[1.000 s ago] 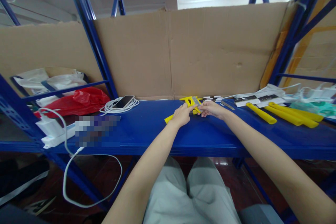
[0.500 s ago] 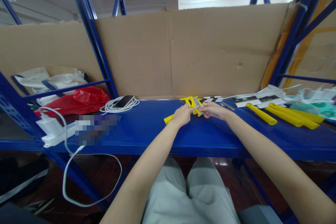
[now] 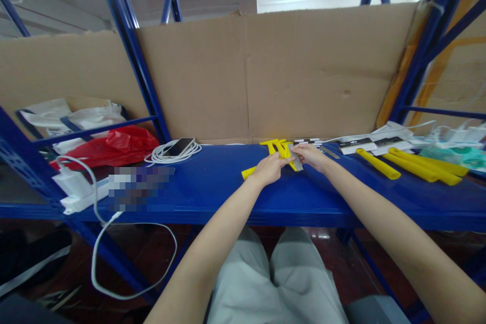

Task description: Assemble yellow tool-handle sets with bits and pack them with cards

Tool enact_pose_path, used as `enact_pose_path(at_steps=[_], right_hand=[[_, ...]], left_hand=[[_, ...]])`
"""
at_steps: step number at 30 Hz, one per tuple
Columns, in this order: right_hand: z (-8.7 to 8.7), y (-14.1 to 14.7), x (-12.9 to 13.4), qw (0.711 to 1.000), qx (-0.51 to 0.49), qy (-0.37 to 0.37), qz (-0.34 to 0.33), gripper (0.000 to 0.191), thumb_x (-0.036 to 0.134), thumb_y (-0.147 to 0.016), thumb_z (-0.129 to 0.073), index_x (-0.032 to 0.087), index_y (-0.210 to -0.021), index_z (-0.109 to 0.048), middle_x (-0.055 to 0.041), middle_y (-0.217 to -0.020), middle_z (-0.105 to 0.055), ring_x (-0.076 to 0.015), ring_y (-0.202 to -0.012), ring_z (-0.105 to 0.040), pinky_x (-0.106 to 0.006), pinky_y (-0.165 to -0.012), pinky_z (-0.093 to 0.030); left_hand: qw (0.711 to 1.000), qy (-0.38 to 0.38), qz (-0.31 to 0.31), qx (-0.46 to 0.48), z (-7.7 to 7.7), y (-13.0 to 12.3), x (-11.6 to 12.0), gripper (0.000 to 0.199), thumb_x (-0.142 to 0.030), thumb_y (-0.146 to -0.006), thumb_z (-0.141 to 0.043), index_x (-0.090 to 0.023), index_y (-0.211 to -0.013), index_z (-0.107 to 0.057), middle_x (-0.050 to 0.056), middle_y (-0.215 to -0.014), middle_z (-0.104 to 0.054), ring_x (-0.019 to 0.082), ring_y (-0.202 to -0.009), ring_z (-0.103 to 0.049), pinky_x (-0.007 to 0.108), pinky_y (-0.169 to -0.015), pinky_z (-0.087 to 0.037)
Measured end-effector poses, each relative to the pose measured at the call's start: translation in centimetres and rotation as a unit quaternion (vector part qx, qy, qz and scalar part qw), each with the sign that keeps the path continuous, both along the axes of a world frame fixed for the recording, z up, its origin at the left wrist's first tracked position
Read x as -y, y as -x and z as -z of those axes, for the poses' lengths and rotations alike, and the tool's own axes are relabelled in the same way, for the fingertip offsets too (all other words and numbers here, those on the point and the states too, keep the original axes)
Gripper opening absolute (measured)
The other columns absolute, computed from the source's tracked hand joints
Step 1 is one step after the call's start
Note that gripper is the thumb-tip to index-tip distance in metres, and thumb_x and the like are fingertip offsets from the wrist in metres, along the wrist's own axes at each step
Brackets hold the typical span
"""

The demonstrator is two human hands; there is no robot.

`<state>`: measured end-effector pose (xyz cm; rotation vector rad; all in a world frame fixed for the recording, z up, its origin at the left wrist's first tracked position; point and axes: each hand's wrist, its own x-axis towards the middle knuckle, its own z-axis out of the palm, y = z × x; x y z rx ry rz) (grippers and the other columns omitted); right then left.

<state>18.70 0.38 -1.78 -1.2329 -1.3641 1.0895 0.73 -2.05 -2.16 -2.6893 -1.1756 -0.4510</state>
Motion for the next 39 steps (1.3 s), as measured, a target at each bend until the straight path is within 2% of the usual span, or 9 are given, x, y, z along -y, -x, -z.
enact_pose_path(at_steps=[7, 15, 18, 20, 23, 25, 33, 36, 39], right_hand=[[-0.2, 0.4, 0.1, 0.997, 0.041, -0.054, 0.043, 0.022, 0.018, -0.079, -0.062, 0.016, -0.059, -0.055, 0.0054, -0.042, -0.048, -0.0052, -0.036, -0.038, -0.017, -0.039, -0.03], [-0.1, 0.3, 0.1, 0.996, 0.048, -0.072, 0.022, 0.021, 0.026, -0.075, -0.068, 0.015, -0.061, -0.057, 0.0048, -0.044, -0.051, -0.0054, -0.038, -0.041, -0.017, -0.04, -0.035], [-0.1, -0.9, -0.7, 0.996, 0.051, -0.07, 0.028, 0.017, 0.028, -0.08, -0.064, 0.015, -0.07, -0.06, 0.0017, -0.052, -0.058, -0.0061, -0.04, -0.046, -0.018, -0.041, -0.037], [0.0, -2.5, -1.3, 0.988, 0.081, -0.093, 0.09, 0.015, 0.026, -0.085, -0.057, 0.014, -0.077, -0.062, -0.0033, -0.067, -0.066, -0.0066, -0.044, -0.05, -0.019, -0.045, -0.041], [0.5, -5.5, -2.4, 0.934, 0.24, -0.135, 0.226, 0.015, 0.019, -0.085, -0.053, 0.013, -0.081, -0.067, -0.0099, -0.084, -0.071, -0.0124, -0.062, -0.061, -0.025, -0.062, -0.049], [1.0, -7.0, -3.0, 0.89, 0.357, -0.144, 0.244, 0.016, 0.015, -0.082, -0.055, 0.013, -0.087, -0.07, -0.0117, -0.095, -0.072, -0.0184, -0.085, -0.066, -0.029, -0.08, -0.049], [2.3, -6.1, -3.8, 0.815, 0.552, -0.1, 0.146, 0.038, 0.026, -0.087, -0.048, 0.023, -0.12, -0.065, -0.0082, -0.128, -0.061, -0.0247, -0.119, -0.054, -0.038, -0.095, -0.044], [2.0, -4.7, -3.3, 0.789, 0.601, -0.074, 0.105, 0.037, 0.028, -0.09, -0.044, 0.029, -0.12, -0.064, -0.0053, -0.137, -0.054, -0.0281, -0.126, -0.047, -0.049, -0.099, -0.039], [1.2, -4.0, -2.5, 0.771, 0.627, -0.046, 0.101, 0.034, 0.031, -0.09, -0.043, 0.028, -0.111, -0.07, -0.0068, -0.127, -0.062, -0.0283, -0.12, -0.053, -0.047, -0.095, -0.041]], left_hand=[[1.0, -0.002, -0.008, -0.006, -0.2, 0.0, 0.4, 0.048, -0.021, -0.096, -0.033, -0.036, -0.14, -0.045, 0.007, -0.102, -0.055, 0.021, -0.102, -0.057, 0.027, -0.083, -0.045], [1.0, 0.004, -0.005, -0.017, -0.4, 0.0, 0.6, 0.05, -0.019, -0.095, -0.033, -0.037, -0.141, -0.043, 0.006, -0.102, -0.057, 0.02, -0.099, -0.058, 0.027, -0.082, -0.045], [1.0, 0.001, -0.004, -0.011, -0.3, -0.1, 0.4, 0.05, -0.02, -0.095, -0.032, -0.036, -0.141, -0.044, 0.006, -0.103, -0.057, 0.019, -0.098, -0.058, 0.026, -0.082, -0.045], [1.0, 0.002, -0.009, -0.002, -0.2, 0.0, 0.1, 0.049, -0.021, -0.095, -0.032, -0.035, -0.14, -0.045, 0.007, -0.104, -0.058, 0.02, -0.098, -0.059, 0.027, -0.083, -0.045], [1.0, 0.01, -0.027, 0.008, -0.1, 0.2, -0.4, 0.049, -0.02, -0.095, -0.034, -0.034, -0.14, -0.045, 0.007, -0.104, -0.059, 0.02, -0.099, -0.059, 0.028, -0.085, -0.045], [0.999, 0.017, -0.042, 0.015, -0.2, 0.5, -0.7, 0.048, -0.019, -0.094, -0.036, -0.033, -0.139, -0.047, 0.007, -0.106, -0.059, 0.02, -0.1, -0.059, 0.028, -0.087, -0.044], [0.996, 0.034, -0.07, 0.034, -0.6, 0.9, -0.5, 0.047, -0.019, -0.093, -0.04, -0.034, -0.137, -0.049, 0.006, -0.11, -0.059, 0.019, -0.103, -0.059, 0.027, -0.09, -0.044], [0.996, 0.034, -0.073, 0.037, -0.5, 0.8, -0.5, 0.047, -0.02, -0.094, -0.04, -0.035, -0.137, -0.048, 0.006, -0.11, -0.058, 0.02, -0.103, -0.06, 0.028, -0.09, -0.045], [0.996, 0.029, -0.075, 0.041, -0.4, 0.8, -0.6, 0.047, -0.021, -0.094, -0.04, -0.036, -0.138, -0.046, 0.005, -0.111, -0.058, 0.02, -0.103, -0.06, 0.028, -0.089, -0.045]])
